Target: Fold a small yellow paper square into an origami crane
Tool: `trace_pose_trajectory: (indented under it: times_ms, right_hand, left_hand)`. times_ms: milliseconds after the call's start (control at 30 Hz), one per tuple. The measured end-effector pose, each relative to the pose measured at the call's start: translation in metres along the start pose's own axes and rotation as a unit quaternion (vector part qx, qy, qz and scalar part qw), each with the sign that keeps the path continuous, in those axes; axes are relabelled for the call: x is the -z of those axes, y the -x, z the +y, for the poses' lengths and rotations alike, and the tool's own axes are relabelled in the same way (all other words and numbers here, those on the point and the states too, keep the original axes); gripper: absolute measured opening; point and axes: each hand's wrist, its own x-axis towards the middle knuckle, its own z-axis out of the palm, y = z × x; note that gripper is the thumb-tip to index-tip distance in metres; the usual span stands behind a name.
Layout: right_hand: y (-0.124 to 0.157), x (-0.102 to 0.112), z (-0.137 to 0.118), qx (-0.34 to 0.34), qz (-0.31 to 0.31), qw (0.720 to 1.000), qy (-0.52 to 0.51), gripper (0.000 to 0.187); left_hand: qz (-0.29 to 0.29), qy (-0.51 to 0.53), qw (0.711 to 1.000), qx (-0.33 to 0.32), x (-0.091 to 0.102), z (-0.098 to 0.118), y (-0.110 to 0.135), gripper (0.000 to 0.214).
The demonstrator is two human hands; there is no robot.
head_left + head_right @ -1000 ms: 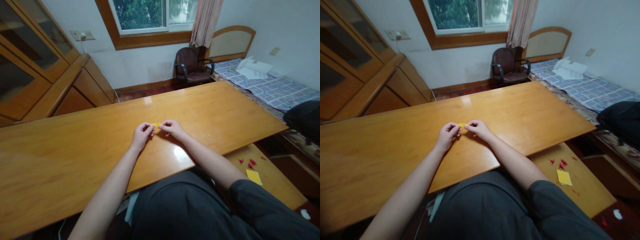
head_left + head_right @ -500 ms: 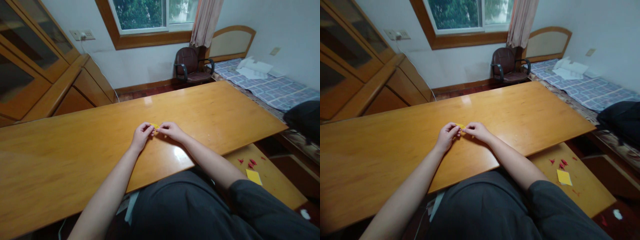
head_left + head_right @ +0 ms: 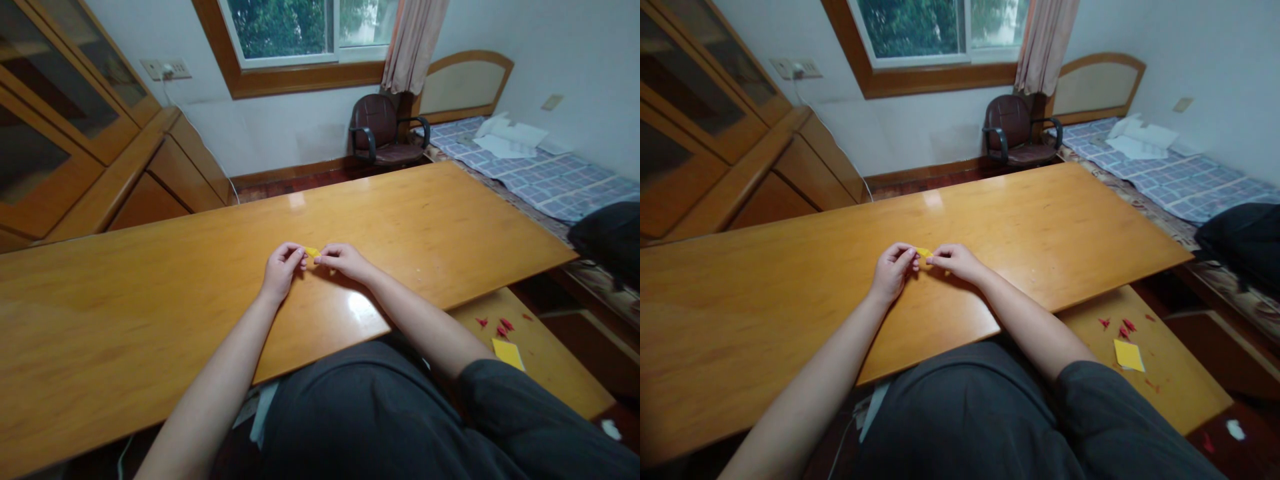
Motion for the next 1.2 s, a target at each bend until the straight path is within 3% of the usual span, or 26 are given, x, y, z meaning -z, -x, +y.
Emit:
trace_pose_trajectory:
  times_ms: [267,467,1200]
  right_hand:
    - [0.0006,-0.0016,0.0004,0.031,0.003,0.999,0.019,0.038]
    - [0.0014,-0.0025,-0.0028,0.011,0.007,1.000,-0.014,0.041]
    - [0.0014,-0.0056,-0.0002,0.021,0.029,0.999,0.006,0.044]
  left_hand:
    - [0.000,-0.020,1.000,0.000,0.0009,0.0014,0.0001,0.028]
    - [-0.014,-0.069,0.997,-0.007,-0.0009,0.0057,0.0026,0.026]
    - [-0.022,-0.063,0.998,0.022,-0.0048,0.0075,0.0021,0.032]
